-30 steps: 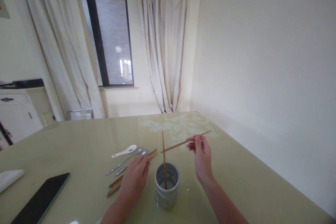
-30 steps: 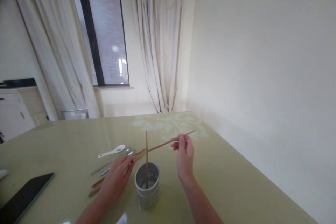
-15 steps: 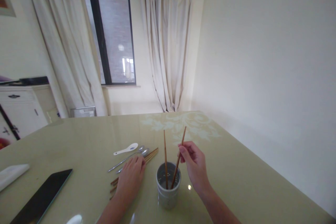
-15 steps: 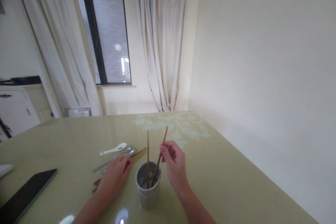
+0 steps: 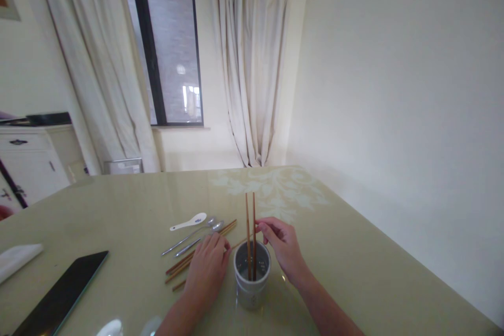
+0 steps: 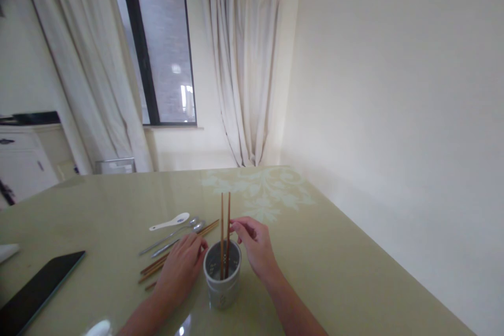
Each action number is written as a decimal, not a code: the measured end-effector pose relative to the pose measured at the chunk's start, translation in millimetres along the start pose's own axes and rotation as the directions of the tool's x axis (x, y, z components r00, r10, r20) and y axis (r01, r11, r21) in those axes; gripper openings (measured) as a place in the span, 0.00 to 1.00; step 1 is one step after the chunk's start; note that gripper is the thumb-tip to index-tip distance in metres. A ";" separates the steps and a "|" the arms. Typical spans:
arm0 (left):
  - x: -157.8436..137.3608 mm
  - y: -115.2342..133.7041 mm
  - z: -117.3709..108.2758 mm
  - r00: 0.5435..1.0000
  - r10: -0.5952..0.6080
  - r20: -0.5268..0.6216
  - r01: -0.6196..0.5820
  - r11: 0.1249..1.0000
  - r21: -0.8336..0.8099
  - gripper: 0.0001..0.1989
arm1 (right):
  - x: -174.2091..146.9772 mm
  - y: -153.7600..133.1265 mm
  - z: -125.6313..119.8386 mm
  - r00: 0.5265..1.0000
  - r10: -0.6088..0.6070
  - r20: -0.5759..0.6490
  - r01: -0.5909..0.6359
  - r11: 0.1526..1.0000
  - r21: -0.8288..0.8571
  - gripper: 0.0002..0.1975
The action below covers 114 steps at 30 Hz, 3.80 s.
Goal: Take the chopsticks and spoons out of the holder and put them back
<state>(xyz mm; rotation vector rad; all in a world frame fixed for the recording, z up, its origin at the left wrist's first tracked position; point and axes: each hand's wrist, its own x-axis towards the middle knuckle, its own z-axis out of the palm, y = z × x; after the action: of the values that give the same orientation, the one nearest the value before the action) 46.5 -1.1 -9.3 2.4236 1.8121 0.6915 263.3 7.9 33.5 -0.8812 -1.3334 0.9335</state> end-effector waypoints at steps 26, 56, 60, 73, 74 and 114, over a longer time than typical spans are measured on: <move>3.1 5.1 -1.1 0.978 0.047 -0.205 -0.137 0.880 -0.454 0.16 | 10.4 15.7 -8.2 0.983 0.091 -0.157 -0.078 0.993 0.084 0.26; 10.3 -38.6 -10.9 0.990 -0.138 0.011 0.138 0.990 0.000 0.12 | 2.1 -5.8 -0.2 1.000 -0.003 0.007 0.002 0.992 0.129 0.31; 10.2 -39.0 -11.0 0.990 -0.138 0.013 0.138 0.990 0.007 0.12 | 1.8 -1.3 0.9 0.999 0.034 0.034 -0.037 0.994 0.104 0.30; 9.4 -39.7 -10.1 0.989 -0.147 0.015 0.147 0.989 0.008 0.11 | -0.1 -0.3 3.6 0.999 0.036 -0.015 -0.034 0.994 0.102 0.22; 9.4 -39.9 -9.9 0.989 -0.146 0.014 0.146 0.989 0.006 0.11 | -0.2 -0.8 3.9 0.999 0.042 -0.015 -0.040 0.994 0.100 0.22; 7.5 -52.9 -0.3 0.995 -0.104 -0.002 0.104 0.994 -0.043 0.09 | 3.0 13.2 2.2 0.993 0.115 -0.024 -0.113 0.991 0.072 0.25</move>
<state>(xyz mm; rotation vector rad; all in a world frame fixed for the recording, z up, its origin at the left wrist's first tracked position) 0.2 22.6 -21.8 2.2843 1.8884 0.7191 260.5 15.7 22.6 -0.9198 -1.2289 1.0472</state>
